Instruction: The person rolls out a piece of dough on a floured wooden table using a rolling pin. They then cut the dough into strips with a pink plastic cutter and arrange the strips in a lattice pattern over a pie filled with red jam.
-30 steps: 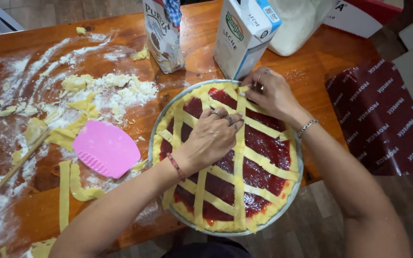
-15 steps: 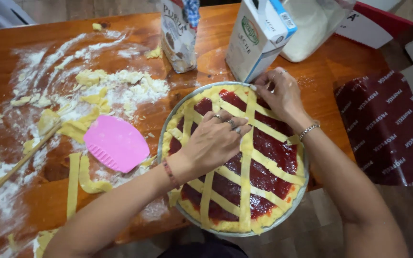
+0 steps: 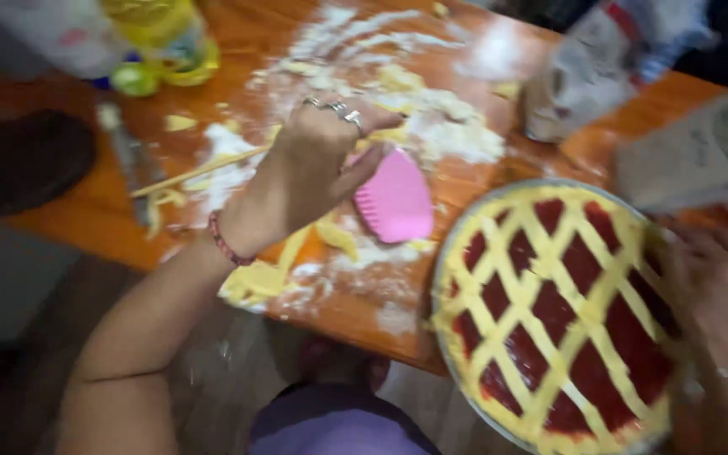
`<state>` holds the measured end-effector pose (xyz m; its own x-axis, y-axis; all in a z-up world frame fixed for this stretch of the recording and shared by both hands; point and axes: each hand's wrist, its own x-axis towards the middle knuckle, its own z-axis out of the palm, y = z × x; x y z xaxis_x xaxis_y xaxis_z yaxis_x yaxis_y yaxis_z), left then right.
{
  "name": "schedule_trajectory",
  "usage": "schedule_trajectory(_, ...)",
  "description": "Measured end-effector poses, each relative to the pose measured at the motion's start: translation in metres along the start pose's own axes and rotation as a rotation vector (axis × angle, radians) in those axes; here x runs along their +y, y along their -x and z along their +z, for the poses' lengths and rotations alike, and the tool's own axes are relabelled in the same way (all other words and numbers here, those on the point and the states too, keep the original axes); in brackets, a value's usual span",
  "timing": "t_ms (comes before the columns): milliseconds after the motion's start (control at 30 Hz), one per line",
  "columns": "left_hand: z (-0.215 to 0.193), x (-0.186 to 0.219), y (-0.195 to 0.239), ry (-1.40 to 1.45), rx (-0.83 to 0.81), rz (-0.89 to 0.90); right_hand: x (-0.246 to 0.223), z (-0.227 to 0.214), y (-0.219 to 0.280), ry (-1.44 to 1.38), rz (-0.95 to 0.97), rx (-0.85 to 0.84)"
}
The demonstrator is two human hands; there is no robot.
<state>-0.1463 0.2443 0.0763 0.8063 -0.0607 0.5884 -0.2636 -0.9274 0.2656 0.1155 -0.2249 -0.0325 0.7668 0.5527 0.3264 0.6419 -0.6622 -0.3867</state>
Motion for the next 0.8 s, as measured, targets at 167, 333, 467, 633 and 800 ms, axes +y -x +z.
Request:
schedule_trajectory(167,-0.005,-0.059,0.056,-0.06,-0.391,-0.449,-0.108,-0.019,0.001,0.125,-0.029,-0.005)
schedule_trajectory(333,0.042,-0.083,0.082,-0.135,-0.288,-0.209,-0.225,0.014,-0.028,0.172,-0.226,-0.167)
schedule_trajectory(467,0.104,-0.119,0.097,-0.261,-0.292,-0.177,-0.272,0.078,-0.048,-0.141,-0.658,-0.127)
schedule_trajectory(633,0.084,-0.117,0.073,-0.218,-0.377,-0.168,-0.323,0.11,-0.06,-0.163,-0.725,-0.17)
schedule_trajectory(800,0.08,-0.123,0.077,-0.077,-0.455,-0.111,-0.347,0.123,-0.062,-0.146,-0.687,-0.211)
